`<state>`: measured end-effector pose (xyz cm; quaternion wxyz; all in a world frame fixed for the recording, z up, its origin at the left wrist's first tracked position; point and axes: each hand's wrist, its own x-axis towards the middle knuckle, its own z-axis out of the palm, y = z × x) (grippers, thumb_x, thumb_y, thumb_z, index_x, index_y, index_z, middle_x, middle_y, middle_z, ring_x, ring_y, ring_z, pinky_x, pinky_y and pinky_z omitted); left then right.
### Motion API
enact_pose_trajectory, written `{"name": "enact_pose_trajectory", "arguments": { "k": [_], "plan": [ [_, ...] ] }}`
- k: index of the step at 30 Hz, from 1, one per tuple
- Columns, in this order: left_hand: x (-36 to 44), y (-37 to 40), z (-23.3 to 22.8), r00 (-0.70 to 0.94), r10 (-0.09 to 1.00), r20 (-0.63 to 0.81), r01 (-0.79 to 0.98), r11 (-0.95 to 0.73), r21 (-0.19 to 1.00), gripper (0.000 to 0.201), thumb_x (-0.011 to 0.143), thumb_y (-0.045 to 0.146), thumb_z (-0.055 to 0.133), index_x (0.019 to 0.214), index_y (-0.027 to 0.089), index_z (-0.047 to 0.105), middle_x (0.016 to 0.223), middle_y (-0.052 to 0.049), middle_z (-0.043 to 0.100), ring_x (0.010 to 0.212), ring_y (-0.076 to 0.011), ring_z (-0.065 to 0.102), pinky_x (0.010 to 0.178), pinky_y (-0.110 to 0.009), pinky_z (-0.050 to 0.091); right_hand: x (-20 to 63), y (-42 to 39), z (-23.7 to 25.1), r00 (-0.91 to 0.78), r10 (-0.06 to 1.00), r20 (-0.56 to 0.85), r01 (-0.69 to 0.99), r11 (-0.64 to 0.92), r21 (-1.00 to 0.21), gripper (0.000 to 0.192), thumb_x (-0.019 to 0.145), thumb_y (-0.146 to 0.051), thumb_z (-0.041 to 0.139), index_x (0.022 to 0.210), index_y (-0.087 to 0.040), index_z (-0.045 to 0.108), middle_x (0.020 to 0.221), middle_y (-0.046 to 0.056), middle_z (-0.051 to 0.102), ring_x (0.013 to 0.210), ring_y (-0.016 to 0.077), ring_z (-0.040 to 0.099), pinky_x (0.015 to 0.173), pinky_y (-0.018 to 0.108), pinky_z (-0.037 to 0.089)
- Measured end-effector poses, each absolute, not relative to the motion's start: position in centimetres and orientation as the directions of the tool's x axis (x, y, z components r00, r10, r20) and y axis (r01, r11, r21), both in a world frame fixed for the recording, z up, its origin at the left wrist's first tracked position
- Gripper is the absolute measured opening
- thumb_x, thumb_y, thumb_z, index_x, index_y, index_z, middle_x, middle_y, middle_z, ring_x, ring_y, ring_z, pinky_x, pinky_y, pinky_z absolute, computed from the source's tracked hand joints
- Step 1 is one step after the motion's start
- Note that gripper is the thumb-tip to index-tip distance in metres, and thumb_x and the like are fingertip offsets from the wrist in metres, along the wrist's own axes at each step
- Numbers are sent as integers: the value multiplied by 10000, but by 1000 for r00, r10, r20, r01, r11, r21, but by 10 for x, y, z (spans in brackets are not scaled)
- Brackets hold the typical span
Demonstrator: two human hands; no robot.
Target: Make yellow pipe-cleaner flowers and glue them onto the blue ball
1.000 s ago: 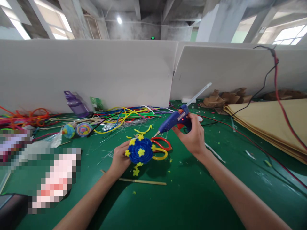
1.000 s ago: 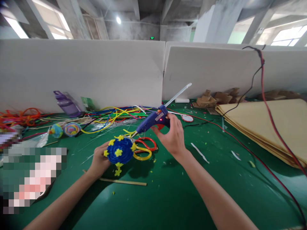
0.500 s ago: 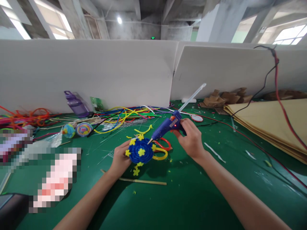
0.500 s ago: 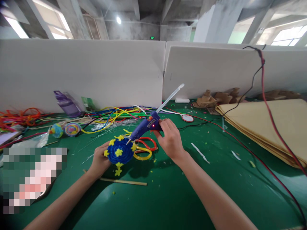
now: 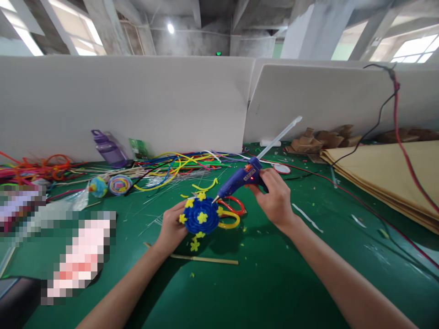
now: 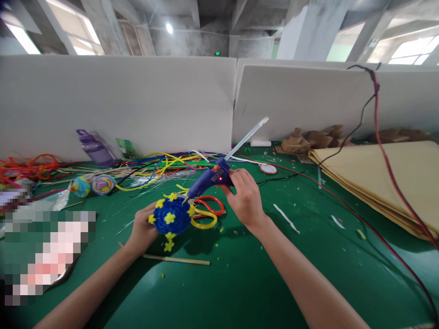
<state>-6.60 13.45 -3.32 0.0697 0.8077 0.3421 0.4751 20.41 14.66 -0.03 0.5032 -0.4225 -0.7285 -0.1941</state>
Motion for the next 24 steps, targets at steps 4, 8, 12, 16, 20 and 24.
{"name": "enact_pose_trajectory", "arguments": {
  "k": [4,8,12,16,20,24],
  "plan": [
    [-66,135,-33,316,624,715,491,-752,439,143,720,110,600,581,143,598,815,-107,700,716,-172,649,664,-214,511,204,146,0,-134,424,896,811,566,-147,146,833,-245,559,959,-177,535,829,69,581,799,215,548,703,360,489],
    [-65,135,-32,318,621,717,489,-755,437,151,721,111,594,574,142,595,810,-110,701,696,-170,647,660,-217,514,204,146,0,-133,425,895,811,566,-148,144,834,-242,556,961,-178,535,830,68,582,796,213,549,701,362,490],
    [-65,135,-32,320,614,722,495,-758,425,145,721,112,592,578,141,600,772,-107,693,706,-178,651,666,-223,517,204,146,0,-132,423,897,808,569,-149,144,835,-241,558,961,-176,533,836,70,581,802,214,548,701,361,490],
    [-66,134,-33,325,617,717,499,-756,425,151,728,112,581,582,144,603,758,-102,687,722,-183,655,670,-226,518,204,147,0,-140,412,900,808,573,-136,148,832,-235,559,964,-172,536,824,71,578,792,216,547,695,361,489],
    [-66,134,-33,322,627,709,497,-750,437,170,730,121,582,562,149,589,770,-101,688,709,-177,650,671,-231,519,204,146,0,-141,413,900,811,570,-135,162,824,-228,568,971,-169,537,831,74,579,798,218,547,705,362,490],
    [-66,134,-33,320,634,704,500,-744,443,188,736,129,573,550,152,585,738,-93,681,685,-173,643,663,-235,519,204,146,-1,-144,413,899,815,565,-128,151,829,-230,561,964,-171,526,831,69,577,799,211,545,707,356,488]
  ]
}}
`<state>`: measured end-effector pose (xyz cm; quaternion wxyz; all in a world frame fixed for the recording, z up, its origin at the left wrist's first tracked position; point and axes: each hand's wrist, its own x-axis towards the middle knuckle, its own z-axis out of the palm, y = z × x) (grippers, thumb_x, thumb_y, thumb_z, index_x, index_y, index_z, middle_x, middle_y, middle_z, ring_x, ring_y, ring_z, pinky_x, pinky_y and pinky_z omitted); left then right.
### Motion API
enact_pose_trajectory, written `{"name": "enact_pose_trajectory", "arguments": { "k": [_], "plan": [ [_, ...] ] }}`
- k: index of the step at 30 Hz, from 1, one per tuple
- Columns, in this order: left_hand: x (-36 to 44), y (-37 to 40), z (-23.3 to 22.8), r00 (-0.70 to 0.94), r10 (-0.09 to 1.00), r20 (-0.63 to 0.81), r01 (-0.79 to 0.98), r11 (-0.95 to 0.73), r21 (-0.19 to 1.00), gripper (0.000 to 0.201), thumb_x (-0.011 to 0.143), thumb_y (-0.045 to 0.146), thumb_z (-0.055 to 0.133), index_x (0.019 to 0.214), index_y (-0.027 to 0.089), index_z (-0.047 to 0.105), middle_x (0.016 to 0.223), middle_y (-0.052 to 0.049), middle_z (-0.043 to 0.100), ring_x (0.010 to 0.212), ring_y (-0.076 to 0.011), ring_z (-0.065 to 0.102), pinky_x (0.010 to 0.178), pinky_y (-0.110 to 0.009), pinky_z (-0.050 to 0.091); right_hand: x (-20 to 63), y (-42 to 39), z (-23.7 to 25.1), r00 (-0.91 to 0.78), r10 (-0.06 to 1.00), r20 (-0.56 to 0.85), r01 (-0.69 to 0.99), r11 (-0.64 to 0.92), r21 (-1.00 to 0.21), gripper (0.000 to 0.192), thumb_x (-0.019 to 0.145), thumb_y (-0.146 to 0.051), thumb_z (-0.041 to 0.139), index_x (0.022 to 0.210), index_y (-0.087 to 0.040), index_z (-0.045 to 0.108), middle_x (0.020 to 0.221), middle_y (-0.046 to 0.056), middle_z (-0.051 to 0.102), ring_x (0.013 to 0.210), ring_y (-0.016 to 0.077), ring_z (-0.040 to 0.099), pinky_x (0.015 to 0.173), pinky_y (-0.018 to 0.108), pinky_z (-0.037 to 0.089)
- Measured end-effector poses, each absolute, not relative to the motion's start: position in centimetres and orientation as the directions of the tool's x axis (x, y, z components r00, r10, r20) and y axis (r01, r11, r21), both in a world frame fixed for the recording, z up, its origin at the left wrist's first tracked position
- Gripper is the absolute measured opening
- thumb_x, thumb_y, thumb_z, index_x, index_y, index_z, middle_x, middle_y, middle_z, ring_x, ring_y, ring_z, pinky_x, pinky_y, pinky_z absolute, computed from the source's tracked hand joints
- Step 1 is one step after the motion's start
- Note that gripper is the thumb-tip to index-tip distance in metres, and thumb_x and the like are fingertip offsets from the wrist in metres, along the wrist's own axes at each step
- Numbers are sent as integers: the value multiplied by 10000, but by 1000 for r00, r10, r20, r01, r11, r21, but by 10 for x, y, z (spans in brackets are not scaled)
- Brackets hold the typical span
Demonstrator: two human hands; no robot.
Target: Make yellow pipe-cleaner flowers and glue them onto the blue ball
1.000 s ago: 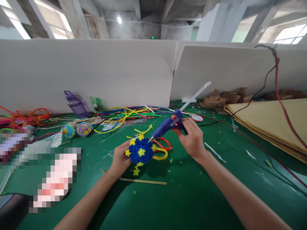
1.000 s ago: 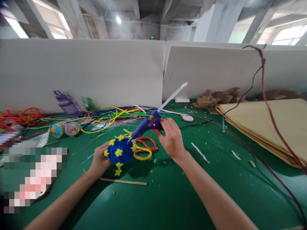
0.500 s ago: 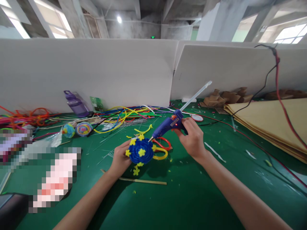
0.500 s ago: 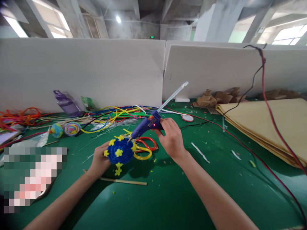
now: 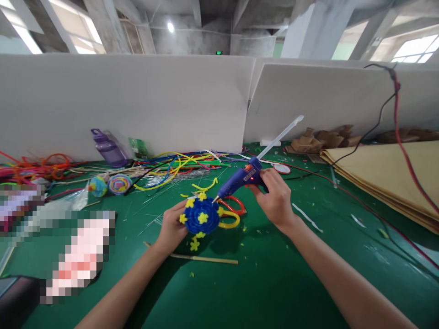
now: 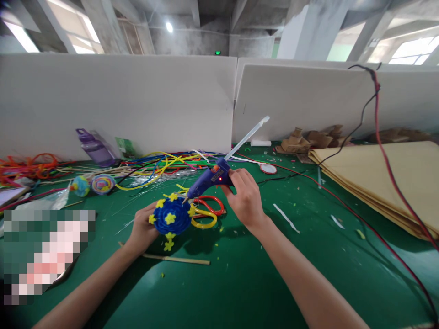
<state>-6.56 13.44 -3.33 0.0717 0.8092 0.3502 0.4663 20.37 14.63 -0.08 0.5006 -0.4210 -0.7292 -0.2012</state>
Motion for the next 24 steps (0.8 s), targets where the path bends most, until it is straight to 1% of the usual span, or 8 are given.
{"name": "enact_pose_trajectory", "arguments": {
  "k": [2,4,8,11,16,19,21,24],
  "plan": [
    [-66,135,-34,316,634,706,509,-741,438,181,740,138,570,561,150,597,746,-97,683,702,-179,647,660,-233,519,203,147,-1,-134,424,896,824,549,-136,134,834,-240,552,946,-175,518,833,66,575,806,210,545,713,359,485],
    [-66,135,-34,312,634,707,520,-737,432,166,736,146,572,575,148,612,766,-103,690,724,-187,653,660,-234,519,203,149,-1,-92,450,888,839,516,-174,139,832,-277,552,920,-179,508,820,61,566,802,211,546,708,363,482],
    [-67,135,-34,300,653,695,545,-715,437,132,725,159,576,615,150,649,768,-98,697,730,-194,656,659,-241,522,203,151,3,36,511,859,844,445,-300,311,765,-428,617,916,-187,491,809,53,557,784,216,551,692,374,480],
    [-67,135,-33,293,664,688,552,-705,445,140,724,162,575,608,153,653,748,-90,695,706,-187,653,649,-240,521,203,151,6,59,554,831,827,439,-352,371,727,-458,644,928,-184,493,826,61,568,776,216,559,687,375,480],
    [-67,135,-32,298,655,695,532,-718,449,161,725,157,582,570,155,625,751,-89,690,685,-176,646,634,-232,516,199,149,4,17,592,806,802,474,-364,276,763,-434,613,830,-185,516,744,45,579,676,189,565,612,325,473],
    [-67,135,-32,295,657,693,529,-717,454,149,729,156,579,592,155,639,742,-87,688,683,-176,645,633,-232,514,198,149,-1,-18,615,789,780,502,-373,267,791,-395,598,911,-163,546,733,47,614,619,176,580,573,297,467],
    [-66,135,-32,295,662,689,527,-714,460,145,733,153,573,609,153,649,748,-90,690,692,-180,647,636,-234,512,199,149,-5,-65,618,783,779,522,-347,272,811,-357,582,982,-148,551,753,60,635,628,186,598,568,296,468],
    [-66,135,-31,294,666,685,520,-713,470,142,730,148,574,611,153,653,755,-92,692,713,-188,650,644,-240,511,201,150,-9,-103,596,796,789,537,-300,250,827,-320,558,1007,-148,554,786,77,650,664,204,619,579,307,480]
  ]
}}
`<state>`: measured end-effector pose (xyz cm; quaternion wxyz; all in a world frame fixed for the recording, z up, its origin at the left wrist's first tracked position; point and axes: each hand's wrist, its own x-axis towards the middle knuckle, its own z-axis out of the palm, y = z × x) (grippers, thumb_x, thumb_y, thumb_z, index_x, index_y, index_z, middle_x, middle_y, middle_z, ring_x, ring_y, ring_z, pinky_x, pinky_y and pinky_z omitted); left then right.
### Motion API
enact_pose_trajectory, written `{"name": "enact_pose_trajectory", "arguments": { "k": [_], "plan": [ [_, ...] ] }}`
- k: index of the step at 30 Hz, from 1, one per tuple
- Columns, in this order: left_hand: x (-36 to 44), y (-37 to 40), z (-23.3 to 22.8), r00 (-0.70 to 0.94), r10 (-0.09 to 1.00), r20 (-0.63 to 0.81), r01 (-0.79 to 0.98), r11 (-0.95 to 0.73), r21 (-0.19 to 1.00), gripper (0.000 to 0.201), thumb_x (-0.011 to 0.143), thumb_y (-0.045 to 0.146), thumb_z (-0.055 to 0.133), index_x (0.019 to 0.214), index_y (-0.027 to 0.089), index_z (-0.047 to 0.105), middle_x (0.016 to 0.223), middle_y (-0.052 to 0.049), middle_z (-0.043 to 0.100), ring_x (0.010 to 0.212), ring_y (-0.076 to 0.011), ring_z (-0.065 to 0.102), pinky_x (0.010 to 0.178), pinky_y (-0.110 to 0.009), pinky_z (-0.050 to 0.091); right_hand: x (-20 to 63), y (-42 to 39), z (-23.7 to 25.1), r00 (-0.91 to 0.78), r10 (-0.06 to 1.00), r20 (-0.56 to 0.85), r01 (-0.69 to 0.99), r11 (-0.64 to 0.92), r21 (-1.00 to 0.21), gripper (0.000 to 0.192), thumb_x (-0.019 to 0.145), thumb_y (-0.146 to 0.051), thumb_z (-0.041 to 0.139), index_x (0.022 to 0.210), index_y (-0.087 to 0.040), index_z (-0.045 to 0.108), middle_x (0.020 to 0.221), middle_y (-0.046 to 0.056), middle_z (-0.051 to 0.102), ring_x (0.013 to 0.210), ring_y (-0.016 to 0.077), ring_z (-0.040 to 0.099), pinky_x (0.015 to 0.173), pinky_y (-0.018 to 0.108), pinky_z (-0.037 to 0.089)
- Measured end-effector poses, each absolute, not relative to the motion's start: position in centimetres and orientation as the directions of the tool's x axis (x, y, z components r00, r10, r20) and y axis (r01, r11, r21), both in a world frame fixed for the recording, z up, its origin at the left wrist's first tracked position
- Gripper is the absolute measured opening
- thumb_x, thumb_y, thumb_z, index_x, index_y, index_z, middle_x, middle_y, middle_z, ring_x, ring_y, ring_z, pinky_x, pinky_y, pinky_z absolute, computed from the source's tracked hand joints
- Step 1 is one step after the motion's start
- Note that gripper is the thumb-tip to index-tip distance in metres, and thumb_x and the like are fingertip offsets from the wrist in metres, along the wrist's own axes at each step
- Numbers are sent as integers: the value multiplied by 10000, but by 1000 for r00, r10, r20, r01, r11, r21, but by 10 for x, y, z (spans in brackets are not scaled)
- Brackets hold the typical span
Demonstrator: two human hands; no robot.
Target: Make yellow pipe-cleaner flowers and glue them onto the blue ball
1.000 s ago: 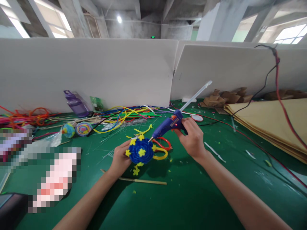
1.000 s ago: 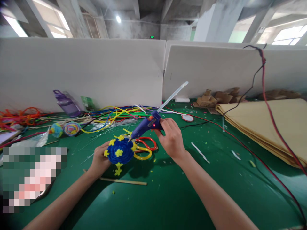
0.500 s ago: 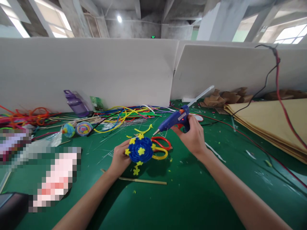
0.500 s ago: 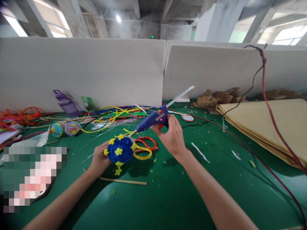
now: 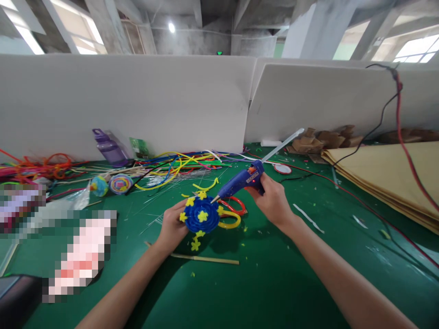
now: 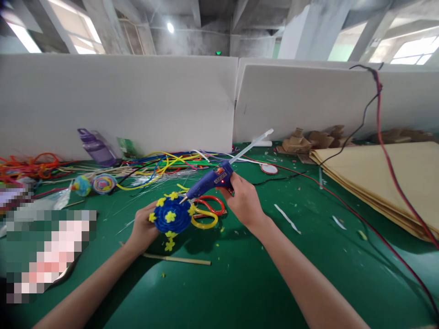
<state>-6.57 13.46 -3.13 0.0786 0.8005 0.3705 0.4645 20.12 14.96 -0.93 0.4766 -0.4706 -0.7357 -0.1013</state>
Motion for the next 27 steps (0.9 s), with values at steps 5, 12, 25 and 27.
{"name": "enact_pose_trajectory", "arguments": {
  "k": [5,12,25,27],
  "plan": [
    [-66,134,-32,287,660,694,506,-720,475,147,718,137,576,589,157,645,705,-80,681,683,-182,642,633,-242,511,204,151,-10,-92,544,834,802,537,-262,271,825,-306,557,1038,-139,547,837,99,663,726,224,638,612,333,504],
    [-66,134,-30,279,670,688,509,-711,486,157,711,140,574,569,159,638,701,-81,685,657,-174,639,612,-241,513,203,151,-8,-84,560,825,804,527,-275,253,827,-301,552,1020,-138,554,833,102,664,725,228,640,610,343,507],
    [-65,132,-28,270,650,710,493,-727,478,152,696,137,581,557,159,637,717,-84,699,668,-182,652,617,-243,522,203,151,-8,-91,579,810,825,499,-264,258,841,-336,532,1008,-140,547,828,102,657,716,229,634,600,339,493],
    [-66,133,-29,270,671,691,503,-710,492,150,696,149,585,557,163,639,691,-78,689,668,-184,647,620,-248,521,202,150,-5,-71,603,795,826,482,-292,293,824,-383,553,996,-146,544,800,90,654,687,219,627,589,330,488]
  ]
}}
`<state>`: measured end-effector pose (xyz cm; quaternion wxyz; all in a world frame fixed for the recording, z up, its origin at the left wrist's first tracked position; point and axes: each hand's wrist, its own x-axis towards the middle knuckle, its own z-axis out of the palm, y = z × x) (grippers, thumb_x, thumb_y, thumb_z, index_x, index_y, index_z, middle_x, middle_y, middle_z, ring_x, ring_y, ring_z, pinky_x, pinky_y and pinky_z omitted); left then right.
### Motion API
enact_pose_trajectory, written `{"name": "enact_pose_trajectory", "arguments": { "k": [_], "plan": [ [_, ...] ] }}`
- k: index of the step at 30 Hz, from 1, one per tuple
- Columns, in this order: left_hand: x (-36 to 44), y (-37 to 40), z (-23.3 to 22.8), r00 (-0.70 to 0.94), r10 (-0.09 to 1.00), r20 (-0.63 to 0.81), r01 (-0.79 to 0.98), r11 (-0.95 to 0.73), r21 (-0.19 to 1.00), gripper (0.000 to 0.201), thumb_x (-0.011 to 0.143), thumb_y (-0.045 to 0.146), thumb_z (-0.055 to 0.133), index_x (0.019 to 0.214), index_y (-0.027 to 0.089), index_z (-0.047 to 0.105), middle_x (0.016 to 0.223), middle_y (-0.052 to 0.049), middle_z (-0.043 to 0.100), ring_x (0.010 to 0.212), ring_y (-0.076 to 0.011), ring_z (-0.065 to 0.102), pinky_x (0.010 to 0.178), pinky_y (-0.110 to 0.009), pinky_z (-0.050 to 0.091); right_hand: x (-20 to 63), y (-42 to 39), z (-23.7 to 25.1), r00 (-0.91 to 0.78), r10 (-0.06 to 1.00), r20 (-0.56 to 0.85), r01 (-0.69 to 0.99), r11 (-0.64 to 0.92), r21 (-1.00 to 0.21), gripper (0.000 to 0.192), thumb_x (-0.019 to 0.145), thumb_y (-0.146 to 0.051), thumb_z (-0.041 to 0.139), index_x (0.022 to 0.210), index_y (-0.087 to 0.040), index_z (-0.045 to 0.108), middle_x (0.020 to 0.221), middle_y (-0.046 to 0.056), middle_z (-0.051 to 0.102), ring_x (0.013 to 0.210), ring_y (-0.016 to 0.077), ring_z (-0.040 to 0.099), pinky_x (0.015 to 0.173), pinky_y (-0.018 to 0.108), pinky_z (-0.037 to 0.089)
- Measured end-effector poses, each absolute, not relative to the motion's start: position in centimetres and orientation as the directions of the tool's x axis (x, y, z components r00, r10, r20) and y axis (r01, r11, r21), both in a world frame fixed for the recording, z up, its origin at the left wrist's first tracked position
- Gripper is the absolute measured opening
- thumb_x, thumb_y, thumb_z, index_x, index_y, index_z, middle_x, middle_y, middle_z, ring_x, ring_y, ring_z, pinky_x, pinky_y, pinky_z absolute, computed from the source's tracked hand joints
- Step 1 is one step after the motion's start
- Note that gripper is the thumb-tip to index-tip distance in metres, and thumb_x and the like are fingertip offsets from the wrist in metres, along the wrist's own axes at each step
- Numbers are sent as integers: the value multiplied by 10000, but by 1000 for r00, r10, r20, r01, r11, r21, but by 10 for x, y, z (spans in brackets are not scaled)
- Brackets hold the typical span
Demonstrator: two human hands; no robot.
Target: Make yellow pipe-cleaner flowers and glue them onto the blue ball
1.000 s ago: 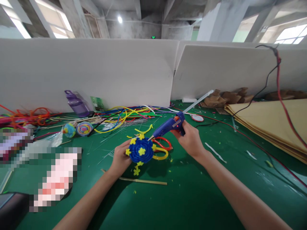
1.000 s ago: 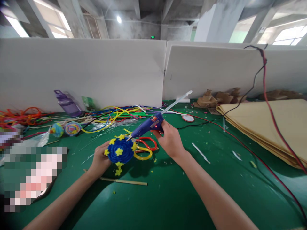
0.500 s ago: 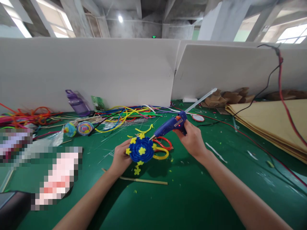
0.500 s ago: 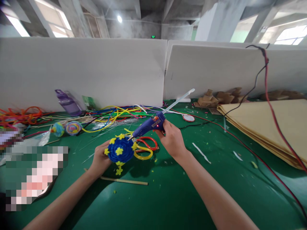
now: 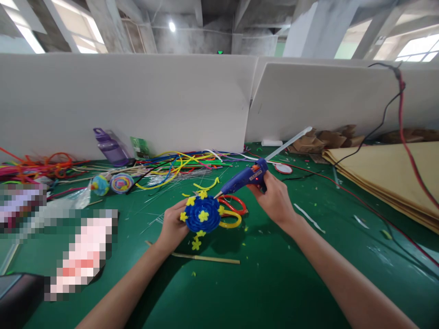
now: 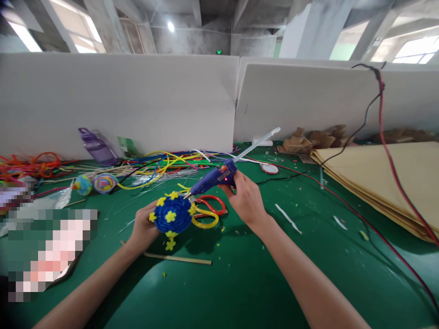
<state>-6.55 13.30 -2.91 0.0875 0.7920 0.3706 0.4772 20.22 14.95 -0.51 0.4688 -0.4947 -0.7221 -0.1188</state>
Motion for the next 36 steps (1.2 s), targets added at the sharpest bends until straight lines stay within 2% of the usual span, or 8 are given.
{"name": "enact_pose_trajectory", "arguments": {
  "k": [4,7,12,18,24,36],
  "plan": [
    [-66,133,-30,260,705,660,536,-674,509,137,697,173,580,578,165,648,716,-80,691,671,-182,640,621,-249,517,200,147,1,-29,643,766,806,469,-362,410,757,-478,606,1004,-161,529,697,42,634,599,195,598,563,319,480],
    [-65,133,-30,258,695,671,535,-681,499,144,698,173,580,566,164,637,705,-78,686,661,-177,638,613,-239,513,199,146,2,-56,651,757,789,494,-366,396,776,-461,589,1026,-162,517,697,39,629,591,189,594,558,314,476],
    [-65,134,-30,280,661,696,508,-717,477,165,715,154,580,555,164,621,687,-66,674,652,-166,633,610,-225,503,200,146,0,-147,611,778,805,531,-265,269,835,-364,522,1004,-157,495,723,48,614,607,186,593,565,303,472],
    [-68,134,-30,279,676,682,513,-705,490,200,729,152,574,531,161,597,668,-52,654,621,-150,609,594,-218,489,204,148,-4,-252,531,809,842,533,-87,222,868,-300,434,1015,-135,461,730,83,600,631,222,593,534,323,460],
    [-68,134,-28,255,681,686,510,-698,503,224,721,140,556,499,161,577,696,-52,673,608,-145,600,583,-214,478,208,150,-5,-249,527,813,857,510,-69,189,867,-280,436,995,-143,463,738,87,602,629,224,589,533,328,453],
    [-68,132,-27,267,630,729,492,-740,459,195,716,97,584,527,145,581,629,-33,597,575,-124,562,577,-197,460,208,149,-2,-268,541,797,856,513,-61,174,860,-250,458,986,-130,460,771,113,621,678,248,610,558,335,469]
  ]
}}
